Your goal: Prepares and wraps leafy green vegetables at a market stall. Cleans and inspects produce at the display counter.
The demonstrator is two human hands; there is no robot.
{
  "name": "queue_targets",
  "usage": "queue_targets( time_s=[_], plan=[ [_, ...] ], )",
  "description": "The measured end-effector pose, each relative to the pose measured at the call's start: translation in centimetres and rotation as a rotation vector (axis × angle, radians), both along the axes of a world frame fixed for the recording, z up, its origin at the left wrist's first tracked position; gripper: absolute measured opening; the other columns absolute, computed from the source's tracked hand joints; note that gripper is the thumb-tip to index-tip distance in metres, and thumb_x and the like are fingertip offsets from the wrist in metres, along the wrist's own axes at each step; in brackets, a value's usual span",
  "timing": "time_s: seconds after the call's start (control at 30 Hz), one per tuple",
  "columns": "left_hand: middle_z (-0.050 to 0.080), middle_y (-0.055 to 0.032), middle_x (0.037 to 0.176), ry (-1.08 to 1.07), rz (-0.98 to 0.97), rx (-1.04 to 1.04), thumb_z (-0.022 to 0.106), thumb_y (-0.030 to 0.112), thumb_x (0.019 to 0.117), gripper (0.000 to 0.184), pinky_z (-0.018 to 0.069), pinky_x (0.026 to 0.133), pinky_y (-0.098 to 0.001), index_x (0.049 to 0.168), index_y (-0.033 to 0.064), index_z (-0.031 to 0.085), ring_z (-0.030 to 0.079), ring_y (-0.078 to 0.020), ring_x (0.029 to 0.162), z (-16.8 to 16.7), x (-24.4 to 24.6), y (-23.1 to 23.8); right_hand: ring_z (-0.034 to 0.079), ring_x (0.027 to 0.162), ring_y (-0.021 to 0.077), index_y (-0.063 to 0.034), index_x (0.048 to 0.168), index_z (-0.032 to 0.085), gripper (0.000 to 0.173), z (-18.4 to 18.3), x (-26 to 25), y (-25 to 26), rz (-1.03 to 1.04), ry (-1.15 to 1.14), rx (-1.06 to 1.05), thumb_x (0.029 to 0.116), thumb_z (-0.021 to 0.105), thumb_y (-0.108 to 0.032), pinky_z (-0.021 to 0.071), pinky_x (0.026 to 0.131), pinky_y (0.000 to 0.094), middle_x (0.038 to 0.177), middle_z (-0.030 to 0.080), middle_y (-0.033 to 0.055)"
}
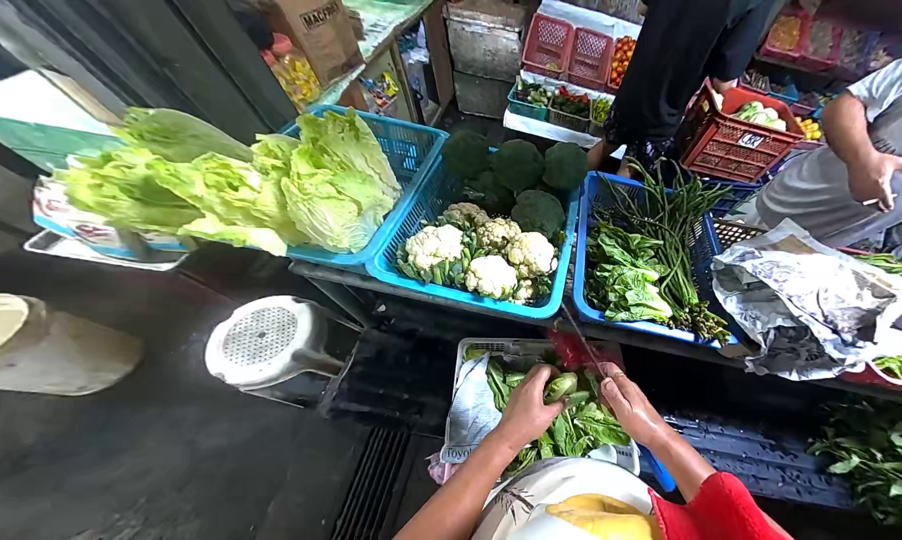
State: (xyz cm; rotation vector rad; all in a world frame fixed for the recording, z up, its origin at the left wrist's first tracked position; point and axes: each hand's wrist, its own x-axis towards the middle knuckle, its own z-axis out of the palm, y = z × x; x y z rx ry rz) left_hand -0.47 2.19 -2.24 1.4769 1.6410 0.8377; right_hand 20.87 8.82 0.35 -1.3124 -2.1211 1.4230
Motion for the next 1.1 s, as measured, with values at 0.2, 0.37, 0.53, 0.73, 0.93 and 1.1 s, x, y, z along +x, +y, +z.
queue_targets(
  time_s=[0.2,0.37,0.53,0.73,0.93,1.1],
  plan=[
    [0.070,-0.0164,0.113,0.049,0.054,-0.076,0.077,0.028,0.0890,0.055,0.0525,0.098,-0.0496,0.133,0.0048,0.054,0.068,-0.0303,0.107,1.6,-0.1,-0.1,0.062,0.093,0.0180,-0.0142,0.160,0.035,0.073,1.1,-0.8,-2.1,0.081,0.028,-0.097,0.1032,0.030,-0.060,0.0524,0.084,0.0409,0.130,0.062,0.0120],
    [0.072,-0.0166,0.112,0.157,-0.015,0.068,0.071,0.036,0.0936,0.046,0.0432,0.107,-0.0533,0.123,0.0008,0.066,0.066,-0.0308,0.113,1.7,0.2,-0.8,0.064,0.120,0.0246,-0.0155,0.164,0.026,0.080,2.5,-2.0,-2.3,0.164,-0.079,0.004,0.1009,0.035,-0.065,0.0509,0.103,0.0518,0.142,0.060,0.0138],
    [0.069,-0.0178,0.125,0.362,0.011,0.112,0.066,0.036,0.0967,0.047,0.0413,0.109,-0.0529,0.127,0.0000,0.066,0.062,-0.0333,0.122,2.7,0.9,-1.4,0.068,0.108,0.0250,-0.0194,0.159,0.035,0.073,3.0,-2.4,-2.7,0.148,-0.118,0.027,0.1013,0.037,-0.064,0.0535,0.096,0.0525,0.123,0.069,0.0124],
    [0.066,-0.0208,0.126,0.474,0.037,0.131,0.067,0.036,0.0956,0.050,0.0427,0.106,-0.0569,0.127,-0.0022,0.063,0.061,-0.0377,0.123,4.0,1.9,-1.9,0.068,0.103,0.0160,-0.0162,0.148,0.048,0.064,2.4,-2.8,-2.8,0.031,0.006,0.014,0.1010,0.044,-0.059,0.0559,0.091,0.0435,0.117,0.069,0.0069],
    [0.069,-0.0192,0.118,0.375,0.060,0.291,0.073,0.035,0.0892,0.051,0.0471,0.098,-0.0570,0.122,-0.0016,0.062,0.065,-0.0374,0.113,2.1,2.3,-2.1,0.046,0.058,0.0039,-0.0125,0.125,0.051,0.033,2.8,-2.2,-1.7,-0.026,0.373,-0.386,0.1054,0.045,-0.038,0.0379,0.051,0.0199,0.079,0.053,-0.0040],
    [0.067,-0.0126,0.121,-0.223,-0.027,0.071,0.068,0.031,0.0965,0.050,0.0531,0.101,-0.0395,0.135,0.0018,0.053,0.066,-0.0187,0.112,1.8,0.5,-1.4,0.043,0.052,0.0026,-0.0137,0.134,0.047,0.049,2.1,-0.3,-0.6,0.049,0.477,-0.538,0.1043,0.043,-0.052,0.0361,0.046,0.0167,0.074,0.051,-0.0053]
  ],
)
